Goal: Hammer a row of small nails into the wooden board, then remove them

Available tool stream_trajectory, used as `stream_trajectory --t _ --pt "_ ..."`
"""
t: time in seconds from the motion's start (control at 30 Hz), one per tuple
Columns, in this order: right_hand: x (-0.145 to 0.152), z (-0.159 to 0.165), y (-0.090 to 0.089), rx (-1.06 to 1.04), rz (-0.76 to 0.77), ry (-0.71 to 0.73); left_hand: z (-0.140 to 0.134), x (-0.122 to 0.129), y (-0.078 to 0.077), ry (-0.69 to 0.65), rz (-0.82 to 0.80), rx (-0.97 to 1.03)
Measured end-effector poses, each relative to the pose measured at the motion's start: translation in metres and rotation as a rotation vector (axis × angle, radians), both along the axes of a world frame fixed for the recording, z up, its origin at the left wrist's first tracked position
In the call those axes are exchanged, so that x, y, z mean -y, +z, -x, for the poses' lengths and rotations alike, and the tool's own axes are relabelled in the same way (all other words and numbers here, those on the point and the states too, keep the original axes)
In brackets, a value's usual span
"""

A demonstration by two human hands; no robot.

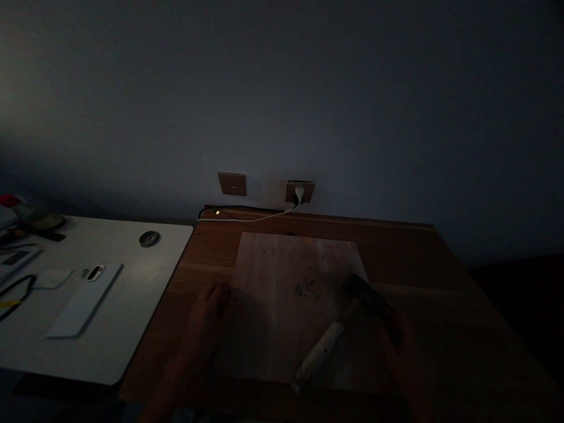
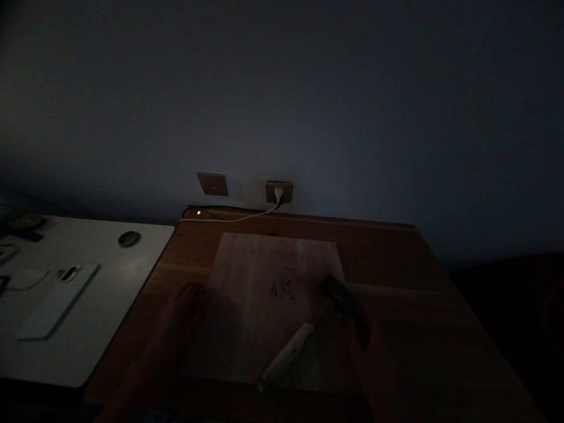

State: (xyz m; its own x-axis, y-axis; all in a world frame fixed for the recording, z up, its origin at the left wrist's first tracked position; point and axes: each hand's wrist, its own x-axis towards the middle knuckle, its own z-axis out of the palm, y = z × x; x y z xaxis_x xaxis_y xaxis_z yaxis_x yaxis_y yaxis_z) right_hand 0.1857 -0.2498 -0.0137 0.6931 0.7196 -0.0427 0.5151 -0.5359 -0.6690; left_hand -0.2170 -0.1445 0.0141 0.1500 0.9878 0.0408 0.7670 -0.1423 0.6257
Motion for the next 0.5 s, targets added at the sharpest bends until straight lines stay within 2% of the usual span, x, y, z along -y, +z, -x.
stream_trajectory --t 0.07,0.17,0.23,0.37,0.43,0.5 --pt "-0.003 0.003 0.005 0.061 -0.023 -0.004 -0.014 -0.005 0.001 -0.120 -0.081 -0.031" --pt "-0.005 0.020 0.010 0.122 -0.112 -0.050 -0.044 -0.014 0.008 -0.437 -0.143 -0.075" --pt "-0.005 0.038 0.012 0.073 -0.158 0.007 -0.066 -0.021 0.013 -0.607 -0.176 -0.132" --pt "-0.004 0.073 0.013 -0.044 -0.050 0.341 -0.098 -0.040 0.017 -0.806 -0.253 -0.265" --pt "-0.003 0.080 0.013 -0.033 -0.010 0.374 -0.106 -0.047 0.017 -0.890 -0.285 -0.308" --pt "-0.003 0.079 0.014 -0.014 -0.001 0.349 -0.110 -0.048 0.019 -0.928 -0.301 -0.313"
